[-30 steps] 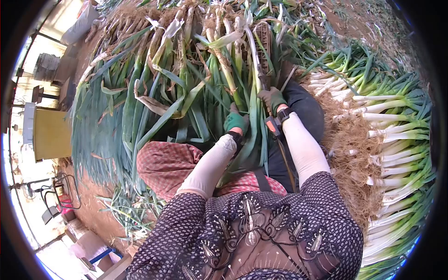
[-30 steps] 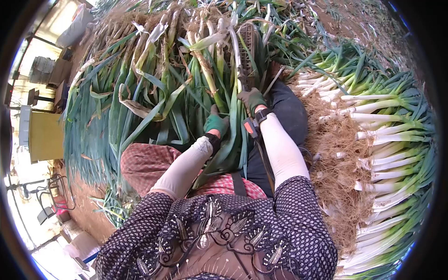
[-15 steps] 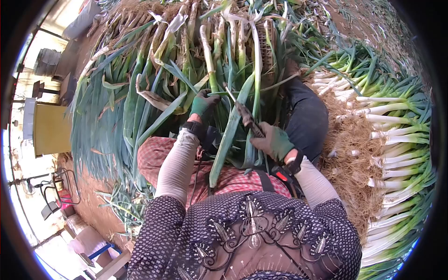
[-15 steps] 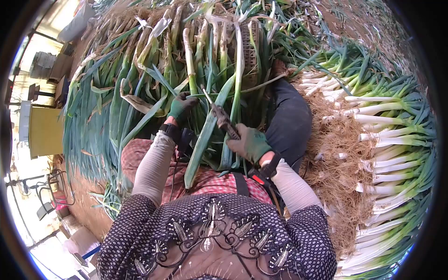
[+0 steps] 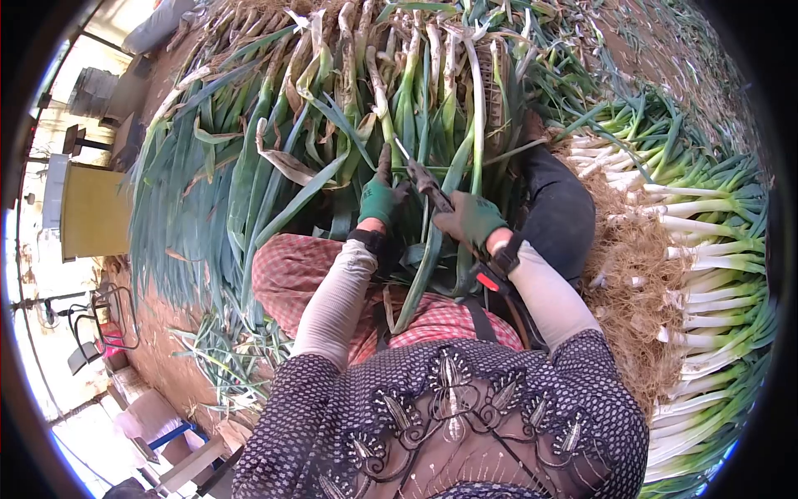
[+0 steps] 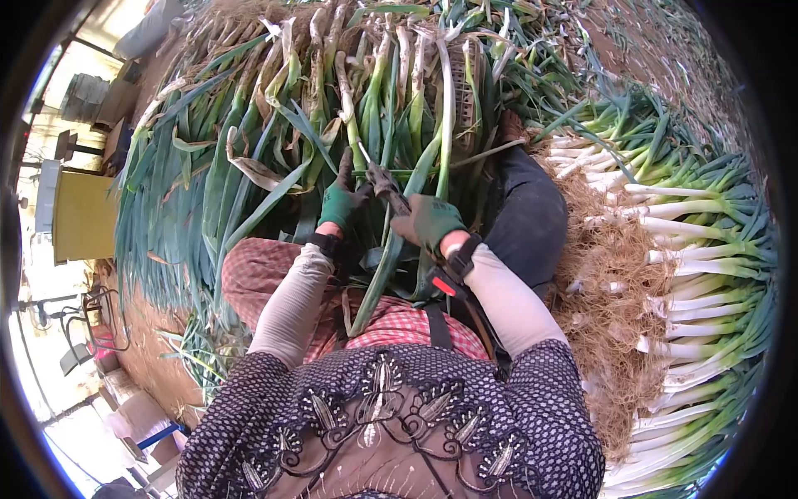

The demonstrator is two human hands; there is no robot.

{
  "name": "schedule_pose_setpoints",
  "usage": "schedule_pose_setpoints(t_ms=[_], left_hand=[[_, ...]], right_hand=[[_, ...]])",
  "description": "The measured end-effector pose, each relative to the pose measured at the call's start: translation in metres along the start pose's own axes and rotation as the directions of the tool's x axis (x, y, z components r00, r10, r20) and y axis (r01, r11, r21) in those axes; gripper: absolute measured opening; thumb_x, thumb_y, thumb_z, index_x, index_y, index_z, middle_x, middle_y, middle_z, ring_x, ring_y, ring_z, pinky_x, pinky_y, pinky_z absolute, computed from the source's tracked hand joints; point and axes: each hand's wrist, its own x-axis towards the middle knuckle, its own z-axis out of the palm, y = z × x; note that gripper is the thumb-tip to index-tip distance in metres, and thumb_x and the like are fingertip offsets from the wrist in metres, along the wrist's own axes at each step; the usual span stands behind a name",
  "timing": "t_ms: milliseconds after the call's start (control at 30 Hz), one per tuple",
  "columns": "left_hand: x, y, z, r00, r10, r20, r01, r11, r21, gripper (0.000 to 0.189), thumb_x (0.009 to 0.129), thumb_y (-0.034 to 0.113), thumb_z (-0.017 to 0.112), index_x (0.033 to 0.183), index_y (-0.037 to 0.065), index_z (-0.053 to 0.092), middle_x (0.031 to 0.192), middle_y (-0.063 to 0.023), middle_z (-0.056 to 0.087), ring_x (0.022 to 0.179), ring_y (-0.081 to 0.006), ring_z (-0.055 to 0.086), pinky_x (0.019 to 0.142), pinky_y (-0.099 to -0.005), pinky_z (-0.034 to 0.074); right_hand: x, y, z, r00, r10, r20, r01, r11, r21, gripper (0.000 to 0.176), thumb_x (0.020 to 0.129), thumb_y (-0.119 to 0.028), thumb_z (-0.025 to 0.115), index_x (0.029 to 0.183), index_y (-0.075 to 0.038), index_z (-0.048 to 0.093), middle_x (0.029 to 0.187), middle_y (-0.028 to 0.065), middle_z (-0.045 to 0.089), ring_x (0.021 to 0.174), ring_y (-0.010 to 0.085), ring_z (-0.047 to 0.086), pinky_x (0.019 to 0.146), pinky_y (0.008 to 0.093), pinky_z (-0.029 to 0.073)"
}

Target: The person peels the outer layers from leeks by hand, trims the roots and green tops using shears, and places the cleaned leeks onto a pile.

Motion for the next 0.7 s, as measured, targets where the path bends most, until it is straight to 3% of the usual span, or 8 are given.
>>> schedule_pose_setpoints(t_ms=[33, 267, 333, 367, 433, 467, 567, 700], left_hand=[[-0.005, 0.009, -0.003, 0.999, -0.045, -0.007, 0.045, 0.996, 0.072, 0.087, 0.079, 0.003, 0.071, 0.154, 0.021, 0.03, 0.123, -0.0119, 0.065, 0.109, -0.0166, 0.062, 0.094, -0.0302, 0.048], [-0.013, -0.009, 0.009, 0.999, 0.022, -0.047, -0.03, 0.983, -0.18, 0.066, 0.081, -0.001, 0.069, 0.141, 0.01, 0.045, 0.124, -0.0098, 0.063, 0.112, -0.0133, 0.058, 0.094, -0.0278, 0.046], [-0.018, -0.002, 0.012, 0.989, 0.012, -0.146, -0.016, 1.0, -0.026, 0.046, 0.079, 0.009, 0.074, 0.12, 0.005, 0.053, 0.106, -0.0086, 0.066, 0.097, -0.0169, 0.062, 0.084, -0.0307, 0.05], [-0.022, 0.006, 0.01, 0.987, -0.058, -0.152, 0.064, 0.997, 0.038, 0.043, 0.078, 0.013, 0.075, 0.114, 0.004, 0.053, 0.101, -0.0085, 0.066, 0.093, -0.0179, 0.063, 0.081, -0.0318, 0.05], [-0.032, 0.023, 0.006, 0.975, -0.111, -0.192, 0.127, 0.989, 0.075, 0.041, 0.076, 0.024, 0.077, 0.101, 0.002, 0.052, 0.086, -0.0088, 0.064, 0.079, -0.0212, 0.062, 0.073, -0.0357, 0.05], [-0.03, 0.023, 0.005, 0.969, -0.143, -0.203, 0.16, 0.985, 0.07, 0.04, 0.077, 0.024, 0.077, 0.101, 0.002, 0.052, 0.086, -0.0091, 0.064, 0.079, -0.021, 0.062, 0.073, -0.0356, 0.05], [-0.03, 0.024, 0.001, 0.945, -0.232, -0.232, 0.256, 0.963, 0.078, 0.037, 0.078, 0.024, 0.075, 0.1, 0.0, 0.057, 0.087, -0.0083, 0.066, 0.079, -0.0178, 0.062, 0.073, -0.0333, 0.051], [-0.016, -0.006, -0.002, 0.971, -0.239, 0.019, 0.229, 0.903, -0.363, 0.034, 0.083, 0.024, 0.071, 0.104, -0.002, 0.065, 0.094, -0.0041, 0.068, 0.081, -0.0122, 0.06, 0.075, -0.0278, 0.049]], right_hand=[[0.01, -0.006, -0.005, 1.0, -0.01, -0.02, 0.009, 1.0, -0.015, 0.053, 0.074, -0.04, 0.064, 0.11, -0.001, 0.065, 0.104, 0.0263, 0.067, 0.102, 0.0395, 0.064, 0.089, 0.0432, 0.05], [0.098, -0.045, -0.03, 0.997, 0.052, -0.06, -0.046, 0.994, 0.101, 0.054, 0.074, -0.038, 0.065, 0.111, 0.002, 0.068, 0.111, 0.0277, 0.066, 0.104, 0.0396, 0.066, 0.091, 0.0421, 0.052], [0.134, -0.053, -0.036, 0.994, 0.062, -0.085, -0.055, 0.995, 0.086, 0.054, 0.072, -0.038, 0.065, 0.107, 0.003, 0.069, 0.109, 0.0276, 0.067, 0.102, 0.0378, 0.067, 0.089, 0.0416, 0.053], [0.15, -0.059, -0.039, 0.989, 0.016, -0.146, 0.0, 0.994, 0.111, 0.044, 0.075, -0.034, 0.064, 0.097, 0.004, 0.067, 0.087, 0.0243, 0.064, 0.076, 0.0359, 0.065, 0.069, 0.0434, 0.051], [0.165, -0.067, -0.046, 0.988, 0.004, -0.157, 0.009, 0.996, 0.085, 0.043, 0.076, -0.034, 0.062, 0.097, 0.003, 0.067, 0.088, 0.0231, 0.065, 0.076, 0.0359, 0.065, 0.067, 0.0436, 0.051], [0.159, -0.078, -0.057, 0.993, 0.042, -0.112, -0.038, 0.999, 0.031, 0.052, 0.075, -0.039, 0.062, 0.107, 0.001, 0.07, 0.11, 0.0253, 0.068, 0.1, 0.0377, 0.068, 0.086, 0.0419, 0.053], [0.154, -0.075, -0.051, 0.993, 0.019, -0.117, -0.01, 0.997, 0.076, 0.051, 0.076, -0.04, 0.063, 0.103, 0.001, 0.07, 0.109, 0.0256, 0.068, 0.1, 0.0379, 0.067, 0.086, 0.0416, 0.053], [0.09, -0.031, -0.022, 0.986, -0.04, -0.164, 0.054, 0.995, 0.081, 0.049, 0.075, -0.037, 0.063, 0.107, 0.0, 0.067, 0.106, 0.0277, 0.067, 0.102, 0.0405, 0.065, 0.088, 0.0427, 0.051]])
